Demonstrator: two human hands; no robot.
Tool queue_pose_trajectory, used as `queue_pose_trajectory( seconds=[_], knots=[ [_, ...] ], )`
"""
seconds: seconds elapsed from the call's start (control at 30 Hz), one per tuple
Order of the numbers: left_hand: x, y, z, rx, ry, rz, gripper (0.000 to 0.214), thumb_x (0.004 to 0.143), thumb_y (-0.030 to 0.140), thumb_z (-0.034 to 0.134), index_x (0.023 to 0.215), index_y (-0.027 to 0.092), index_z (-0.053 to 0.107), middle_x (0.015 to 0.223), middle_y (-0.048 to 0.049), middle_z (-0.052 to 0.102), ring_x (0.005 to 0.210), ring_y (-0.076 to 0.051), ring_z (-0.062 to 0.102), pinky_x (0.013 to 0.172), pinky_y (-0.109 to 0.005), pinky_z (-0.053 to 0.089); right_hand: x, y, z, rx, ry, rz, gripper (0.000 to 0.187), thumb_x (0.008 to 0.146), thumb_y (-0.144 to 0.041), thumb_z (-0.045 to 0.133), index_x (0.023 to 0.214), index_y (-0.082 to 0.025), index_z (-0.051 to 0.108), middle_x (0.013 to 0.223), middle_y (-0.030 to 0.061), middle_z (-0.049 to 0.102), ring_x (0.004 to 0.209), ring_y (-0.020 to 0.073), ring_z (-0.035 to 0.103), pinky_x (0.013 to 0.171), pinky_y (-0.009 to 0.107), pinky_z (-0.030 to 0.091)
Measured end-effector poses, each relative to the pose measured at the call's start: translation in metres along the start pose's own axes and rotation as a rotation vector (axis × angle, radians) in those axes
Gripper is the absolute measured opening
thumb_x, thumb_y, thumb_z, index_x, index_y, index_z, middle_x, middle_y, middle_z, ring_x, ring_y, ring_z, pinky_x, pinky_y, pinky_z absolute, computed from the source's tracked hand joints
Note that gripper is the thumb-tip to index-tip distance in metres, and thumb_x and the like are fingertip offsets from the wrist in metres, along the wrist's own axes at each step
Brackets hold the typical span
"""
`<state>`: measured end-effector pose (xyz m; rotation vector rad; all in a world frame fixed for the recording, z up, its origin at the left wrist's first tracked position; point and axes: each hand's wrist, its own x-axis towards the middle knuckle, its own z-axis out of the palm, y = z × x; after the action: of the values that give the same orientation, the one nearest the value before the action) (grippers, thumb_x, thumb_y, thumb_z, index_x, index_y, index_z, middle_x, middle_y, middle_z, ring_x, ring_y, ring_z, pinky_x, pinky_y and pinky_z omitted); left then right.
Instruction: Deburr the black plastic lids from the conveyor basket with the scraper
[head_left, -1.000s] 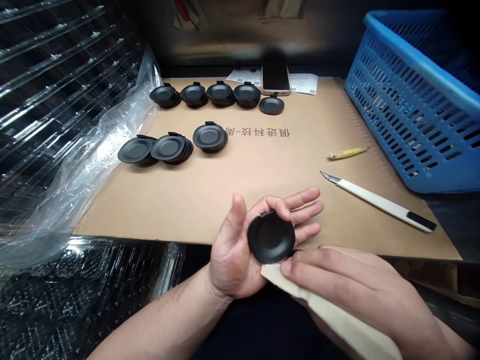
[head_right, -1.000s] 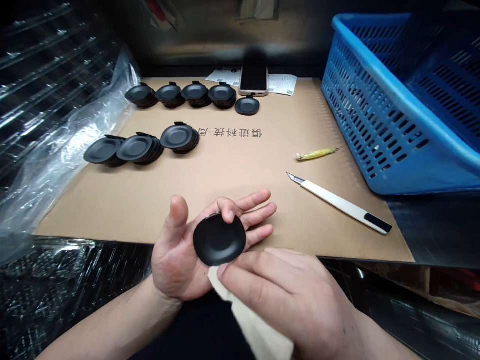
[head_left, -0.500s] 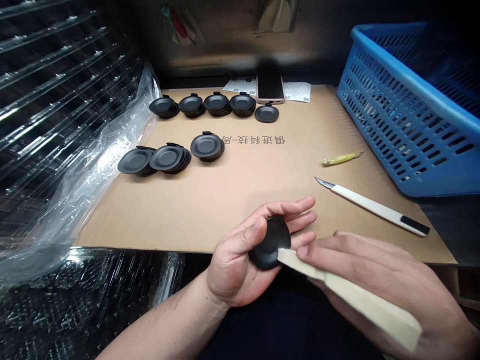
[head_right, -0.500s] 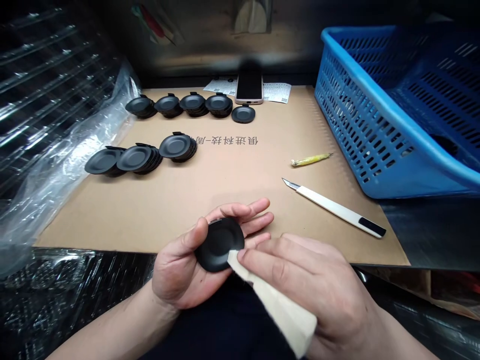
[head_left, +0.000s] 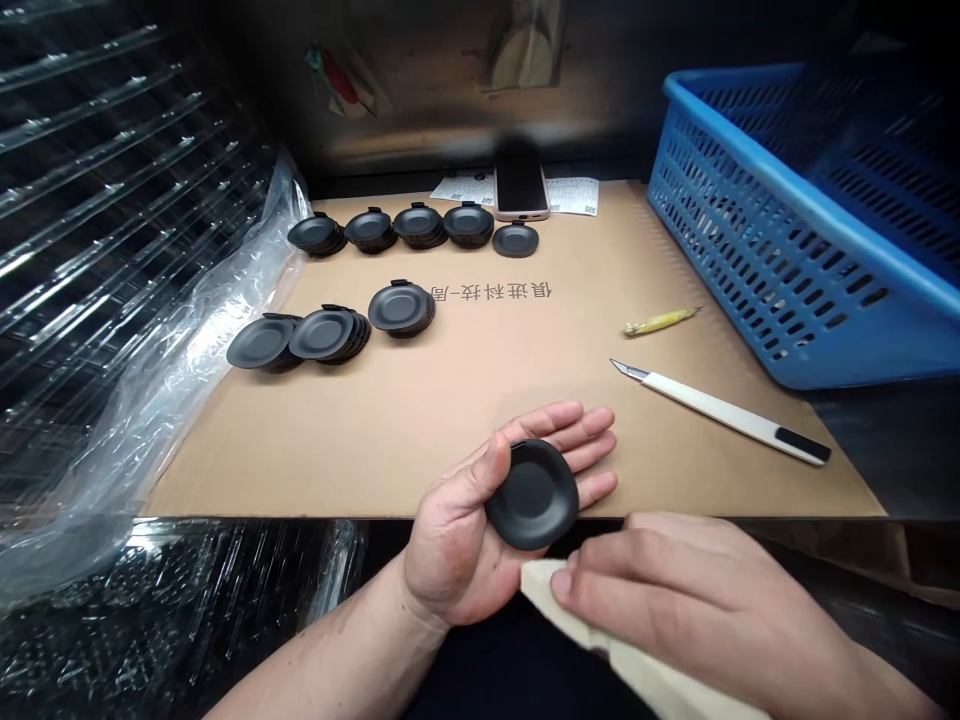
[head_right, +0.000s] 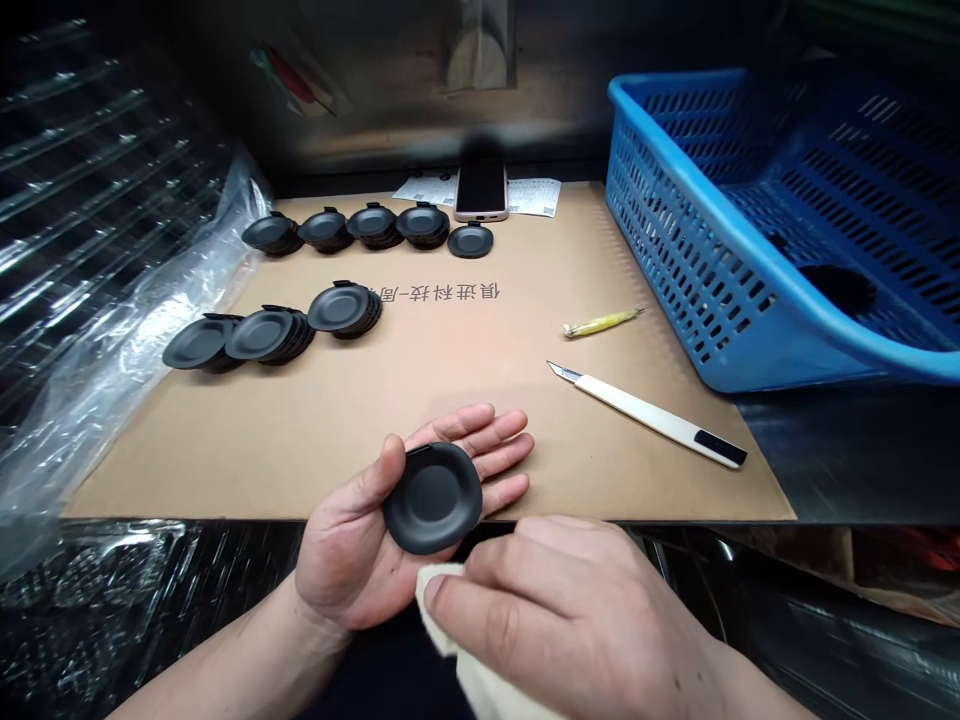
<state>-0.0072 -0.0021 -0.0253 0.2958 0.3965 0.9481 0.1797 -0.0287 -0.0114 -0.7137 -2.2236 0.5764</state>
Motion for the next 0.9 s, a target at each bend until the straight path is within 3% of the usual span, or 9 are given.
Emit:
queue_pose_trajectory(
  seconds=[0.13, 0.23, 0.37, 0.5, 0.73, 0.9],
  knots=[
    [0.000, 0.005, 0.003, -0.026, -0.002, -0.001, 0.056, 0.103, 0.053, 0.044, 0.133, 0.010, 0.063, 0.145, -0.0239, 0.061, 0.135, -0.038, 0.057, 0.105, -0.055, 0.051, -0.005, -0.006, -0.007, -0.057, 0.076, 0.038, 0.020, 0.105, -0.023, 0.051, 0.119, -0.020, 0.067, 0.097, 0.0038, 0.076, 0.087, 0.0141, 0.073, 0.081, 0.023, 0.059],
    [-0.001, 0.008, 0.005, -0.078, -0.009, -0.012, 0.060, 0.106, 0.051, 0.030, 0.135, 0.009, 0.062, 0.144, -0.0235, 0.061, 0.128, -0.036, 0.063, 0.096, -0.051, 0.056, -0.009, -0.007, -0.021, -0.156, 0.176, 0.081, 0.024, 0.096, -0.014, 0.061, 0.119, -0.019, 0.064, 0.098, 0.0052, 0.076, 0.089, 0.0182, 0.075, 0.079, 0.025, 0.063],
    [-0.003, 0.010, 0.005, -0.102, -0.071, -0.018, 0.054, 0.102, 0.042, 0.037, 0.137, 0.010, 0.063, 0.144, -0.0204, 0.062, 0.128, -0.033, 0.064, 0.095, -0.040, 0.055, -0.017, -0.003, -0.026, -0.186, 0.227, 0.115, 0.036, 0.089, -0.011, 0.066, 0.124, -0.018, 0.063, 0.106, 0.0075, 0.075, 0.095, 0.0228, 0.075, 0.077, 0.029, 0.065],
    [-0.002, 0.011, 0.004, -0.118, -0.134, -0.021, 0.053, 0.097, 0.038, 0.041, 0.136, 0.010, 0.064, 0.142, -0.0177, 0.065, 0.129, -0.033, 0.064, 0.094, -0.038, 0.055, -0.024, 0.000, -0.022, -0.179, 0.235, 0.139, 0.040, 0.089, -0.012, 0.068, 0.128, -0.018, 0.064, 0.112, 0.0082, 0.072, 0.102, 0.0238, 0.072, 0.084, 0.031, 0.064],
    [-0.003, 0.011, 0.005, -0.126, -0.151, -0.011, 0.055, 0.096, 0.037, 0.038, 0.134, 0.009, 0.065, 0.138, -0.0195, 0.066, 0.124, -0.036, 0.066, 0.090, -0.042, 0.059, -0.029, 0.002, -0.022, -0.106, 0.272, 0.176, 0.046, 0.088, -0.013, 0.070, 0.132, -0.021, 0.063, 0.115, 0.0071, 0.071, 0.105, 0.0240, 0.069, 0.087, 0.032, 0.061],
    [-0.003, 0.011, 0.005, -0.133, -0.207, -0.031, 0.056, 0.093, 0.039, 0.043, 0.133, 0.008, 0.067, 0.134, -0.0208, 0.066, 0.115, -0.036, 0.068, 0.078, -0.043, 0.063, -0.035, 0.002, -0.022, -0.077, 0.321, 0.231, 0.043, 0.088, -0.016, 0.070, 0.130, -0.024, 0.065, 0.113, 0.0059, 0.073, 0.105, 0.0266, 0.070, 0.086, 0.035, 0.062]
  ],
)
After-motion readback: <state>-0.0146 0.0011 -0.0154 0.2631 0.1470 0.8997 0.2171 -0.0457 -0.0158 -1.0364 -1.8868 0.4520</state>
